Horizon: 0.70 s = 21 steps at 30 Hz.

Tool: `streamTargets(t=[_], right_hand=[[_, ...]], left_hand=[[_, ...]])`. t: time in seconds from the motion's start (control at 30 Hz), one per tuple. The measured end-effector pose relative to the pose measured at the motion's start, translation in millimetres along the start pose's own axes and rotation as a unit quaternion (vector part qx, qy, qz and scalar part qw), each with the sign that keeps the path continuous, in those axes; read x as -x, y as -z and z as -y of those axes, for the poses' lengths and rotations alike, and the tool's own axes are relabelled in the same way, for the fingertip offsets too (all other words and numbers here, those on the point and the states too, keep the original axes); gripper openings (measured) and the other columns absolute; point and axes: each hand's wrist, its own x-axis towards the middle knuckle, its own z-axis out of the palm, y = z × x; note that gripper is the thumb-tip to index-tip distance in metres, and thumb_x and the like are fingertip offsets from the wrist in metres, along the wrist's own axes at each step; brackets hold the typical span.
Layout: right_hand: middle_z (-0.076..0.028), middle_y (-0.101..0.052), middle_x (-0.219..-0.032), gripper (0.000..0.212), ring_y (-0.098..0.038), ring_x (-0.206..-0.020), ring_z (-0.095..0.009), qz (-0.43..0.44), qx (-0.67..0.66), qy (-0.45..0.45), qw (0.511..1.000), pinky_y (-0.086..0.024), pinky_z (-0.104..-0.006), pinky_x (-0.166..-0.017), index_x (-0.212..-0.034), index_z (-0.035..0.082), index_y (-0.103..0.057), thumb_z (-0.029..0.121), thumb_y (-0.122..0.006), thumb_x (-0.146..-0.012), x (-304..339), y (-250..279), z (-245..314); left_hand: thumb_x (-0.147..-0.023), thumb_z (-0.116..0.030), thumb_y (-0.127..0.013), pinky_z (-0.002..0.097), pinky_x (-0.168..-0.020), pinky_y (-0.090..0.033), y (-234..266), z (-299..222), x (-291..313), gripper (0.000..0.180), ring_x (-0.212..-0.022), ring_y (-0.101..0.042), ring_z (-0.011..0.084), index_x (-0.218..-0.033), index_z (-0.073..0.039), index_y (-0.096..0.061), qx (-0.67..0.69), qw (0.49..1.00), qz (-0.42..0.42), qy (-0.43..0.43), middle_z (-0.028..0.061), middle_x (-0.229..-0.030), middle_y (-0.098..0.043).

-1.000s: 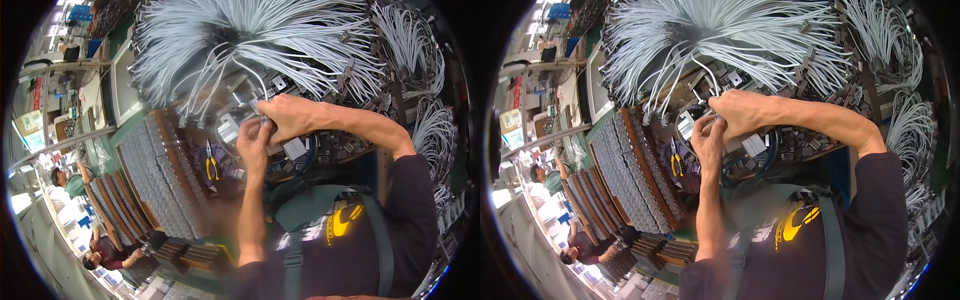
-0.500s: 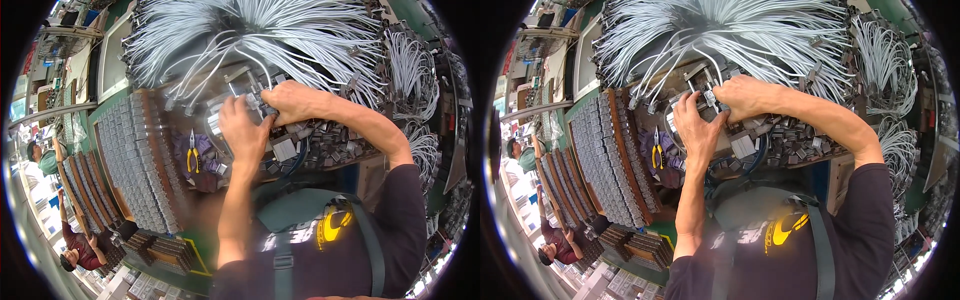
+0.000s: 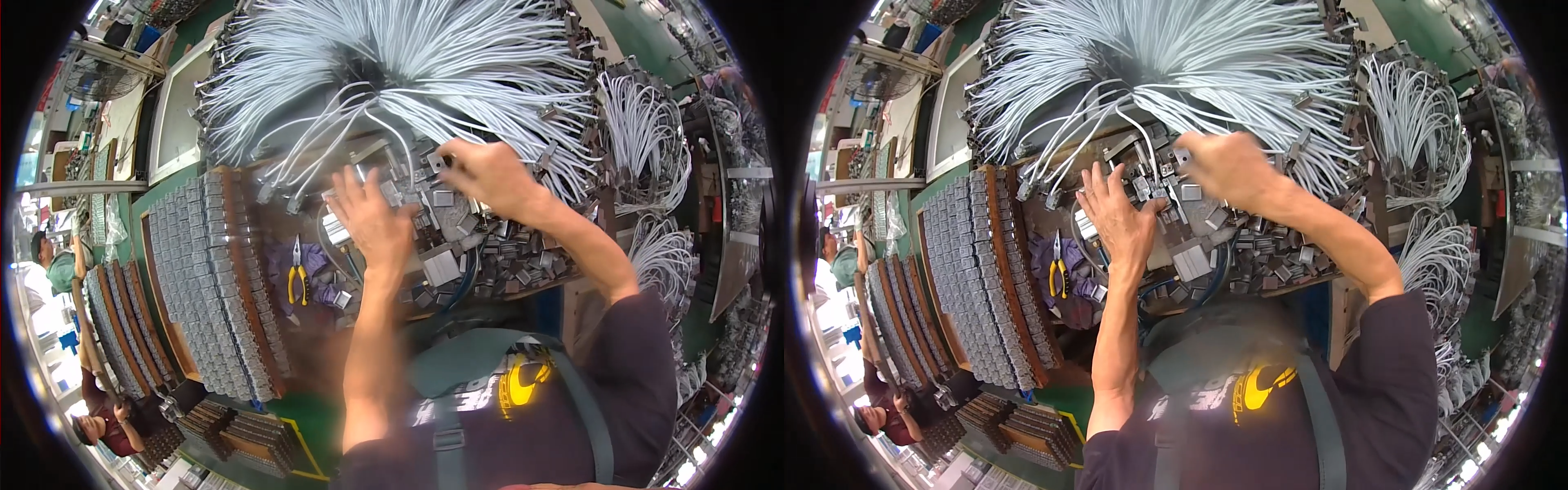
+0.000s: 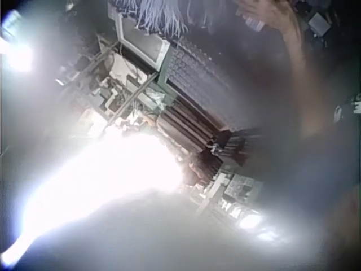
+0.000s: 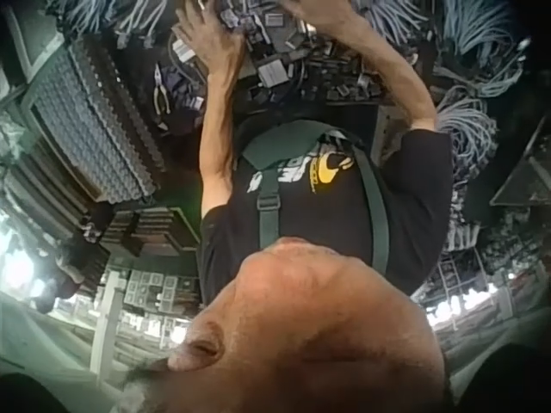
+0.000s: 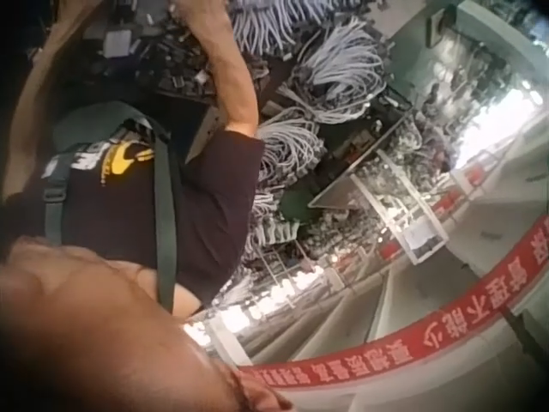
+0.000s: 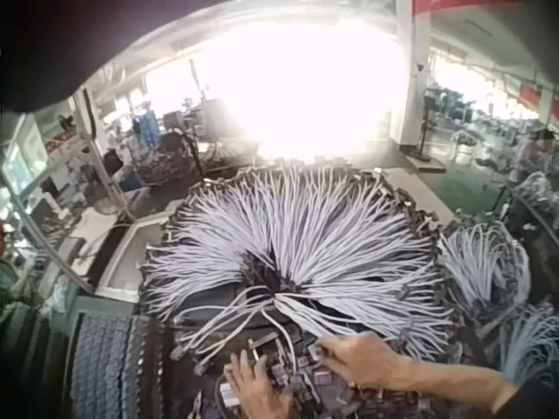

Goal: The person assembles wire harnesses by manually inserting multiple wires into electronic connectors at a workstation.

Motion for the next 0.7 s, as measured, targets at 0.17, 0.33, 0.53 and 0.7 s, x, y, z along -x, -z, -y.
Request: streamTargets(t=[0.17,0.33,0.53,0.7], right_hand=[[-0.019,-0.071,-0.084,0.018,-0.069,-0.080,-0.038,-0.031,0.195,-0.006,0.980,-0.053,-0.0486,-0.072,-0.099,0.003,-0.067,0.015,-0.072,-0.087,12,9,-43],[-0.018,-0.070,-0.081,0.017,-0.069,-0.079,-0.038,-0.011,0.230,-0.012,0.973,-0.053,-0.0483,-0.072,-0.096,0.000,-0.068,0.013,-0.072,-0.086,10,6,-48],[-0.015,-0.073,-0.078,0.032,-0.068,-0.071,-0.020,0.045,0.020,-0.064,0.997,-0.053,-0.0353,-0.070,-0.109,-0.002,-0.070,0.014,-0.077,-0.082,-11,32,-28],[-0.014,-0.074,-0.081,0.040,-0.066,-0.069,-0.017,0.084,-0.037,-0.099,0.991,-0.052,-0.0328,-0.066,-0.119,-0.002,-0.067,0.010,-0.076,-0.082,-9,28,-23]], left_hand=[[-0.065,-0.018,-0.092,0.0629,-0.123,-0.015,3,-4,3,0.077,-0.149,-0.029,0.0432,-0.133,-0.005,-0.057,-0.025,1.000,0.001,0.018,0.0243,-0.151,-0.043],[-0.073,-0.021,-0.086,0.0595,-0.125,-0.012,0,-1,26,0.069,-0.151,-0.028,0.0426,-0.134,-0.004,-0.058,0.004,1.000,-0.011,0.023,0.0245,-0.154,-0.042],[-0.076,-0.015,-0.082,0.0526,-0.121,-0.027,17,-21,44,0.053,-0.144,-0.040,0.0401,-0.125,-0.003,-0.065,0.107,0.993,-0.057,-0.012,0.0223,-0.147,-0.051],[-0.086,-0.011,-0.077,0.0406,-0.103,-0.051,9,-50,41,0.051,-0.122,-0.062,0.0318,-0.133,0.002,-0.059,0.391,0.911,0.100,0.089,0.0193,-0.138,-0.060]])
